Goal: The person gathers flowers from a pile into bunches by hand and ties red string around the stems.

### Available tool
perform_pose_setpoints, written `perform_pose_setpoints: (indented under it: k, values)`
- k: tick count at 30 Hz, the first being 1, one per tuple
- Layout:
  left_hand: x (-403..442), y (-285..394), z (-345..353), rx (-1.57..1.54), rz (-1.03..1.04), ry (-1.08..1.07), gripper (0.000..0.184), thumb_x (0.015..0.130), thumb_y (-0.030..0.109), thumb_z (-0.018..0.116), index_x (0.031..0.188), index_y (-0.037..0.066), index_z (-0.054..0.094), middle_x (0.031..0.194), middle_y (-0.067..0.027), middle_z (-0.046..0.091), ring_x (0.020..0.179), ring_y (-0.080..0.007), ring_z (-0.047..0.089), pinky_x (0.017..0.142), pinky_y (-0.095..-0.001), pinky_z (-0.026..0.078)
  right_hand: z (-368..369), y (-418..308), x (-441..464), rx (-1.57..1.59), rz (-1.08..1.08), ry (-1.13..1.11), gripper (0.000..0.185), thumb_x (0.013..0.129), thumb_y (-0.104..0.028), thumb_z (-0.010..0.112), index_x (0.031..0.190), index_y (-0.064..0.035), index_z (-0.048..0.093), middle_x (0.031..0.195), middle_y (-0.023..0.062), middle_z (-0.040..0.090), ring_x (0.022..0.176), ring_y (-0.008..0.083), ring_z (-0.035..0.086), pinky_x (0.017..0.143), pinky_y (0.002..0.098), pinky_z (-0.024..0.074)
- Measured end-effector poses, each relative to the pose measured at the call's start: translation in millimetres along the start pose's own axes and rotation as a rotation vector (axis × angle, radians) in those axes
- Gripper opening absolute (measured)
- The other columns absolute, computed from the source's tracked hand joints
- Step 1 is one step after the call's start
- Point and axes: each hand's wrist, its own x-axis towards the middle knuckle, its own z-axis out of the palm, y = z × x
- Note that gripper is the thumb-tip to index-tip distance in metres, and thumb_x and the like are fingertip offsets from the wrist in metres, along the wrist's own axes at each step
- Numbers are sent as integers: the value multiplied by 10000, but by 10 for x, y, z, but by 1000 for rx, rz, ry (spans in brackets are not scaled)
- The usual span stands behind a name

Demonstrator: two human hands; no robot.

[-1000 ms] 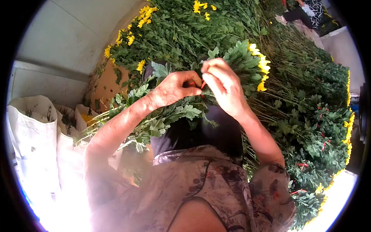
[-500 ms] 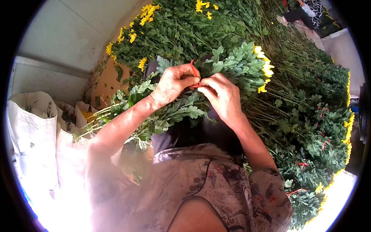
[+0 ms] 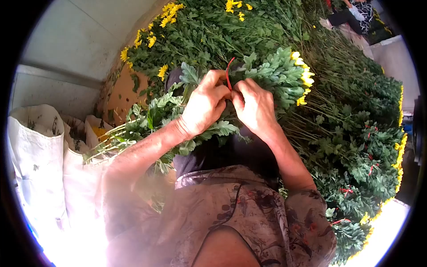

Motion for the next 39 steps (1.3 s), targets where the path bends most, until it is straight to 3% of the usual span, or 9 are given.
perform_pose_setpoints:
  k: [5,9,16,18,26,29,31,36,39]
  values:
    - [-70,-20,28,67,137,56,243,676,-113,609,876,23,615,1112,-129,562,931,-276,621,737,-352,538,-63,19,21,20,-4,-84,110,812,-123,610,805,-26,559,773,122,553,664,321,599,584,409,498]
    - [-50,-61,32,56,143,31,217,728,-77,625,913,37,634,922,-107,653,801,-248,659,702,-332,537,-113,87,7,199,-34,-80,105,809,-116,625,812,-27,571,782,123,559,684,334,601,594,414,491]
    - [-9,27,39,-219,-368,54,136,780,-30,609,902,19,647,842,-121,657,761,-246,651,693,-311,512,-91,55,-42,350,37,-41,91,780,-69,665,849,-41,613,804,92,572,688,278,614,607,358,488]
    - [-23,-68,12,-124,-78,11,147,752,-37,629,889,13,650,855,-118,658,798,-253,645,723,-326,510,-111,68,-42,393,49,-70,83,783,-61,659,845,-37,610,802,89,570,688,273,613,607,349,486]
    - [-32,-65,-9,-4,17,-55,180,723,-42,666,893,1,624,986,-128,613,917,-305,597,768,-359,501,-213,92,-24,488,54,-182,77,798,-37,637,863,-26,598,805,80,568,696,263,609,618,333,481]
    - [-71,-64,-90,-22,-12,-117,196,740,-46,650,919,-8,582,1083,-149,545,958,-327,573,778,-371,500,-275,48,-71,163,-76,-83,61,815,-55,628,858,-47,586,833,79,554,688,274,600,632,349,503]
    - [-153,-89,-148,78,-5,-131,208,740,-50,647,931,-6,578,1104,-158,534,956,-334,573,782,-370,500,-345,196,-143,78,65,-46,46,825,-54,617,846,-63,577,839,83,546,702,280,596,637,357,510]
    - [-160,-61,-32,229,35,-149,243,706,-26,622,946,-23,585,1106,-192,534,984,-377,544,870,-398,476,-335,227,-266,-11,-39,140,110,824,-108,649,921,-68,614,867,107,550,734,281,604,646,358,500]
    - [-298,293,-199,195,161,-109,550,666,138,684,1174,9,521,1304,-230,433,1283,-413,359,1068,-526,310,-316,43,-553,472,230,-112,102,835,-89,660,855,-14,594,824,49,581,655,113,572,557,262,478]
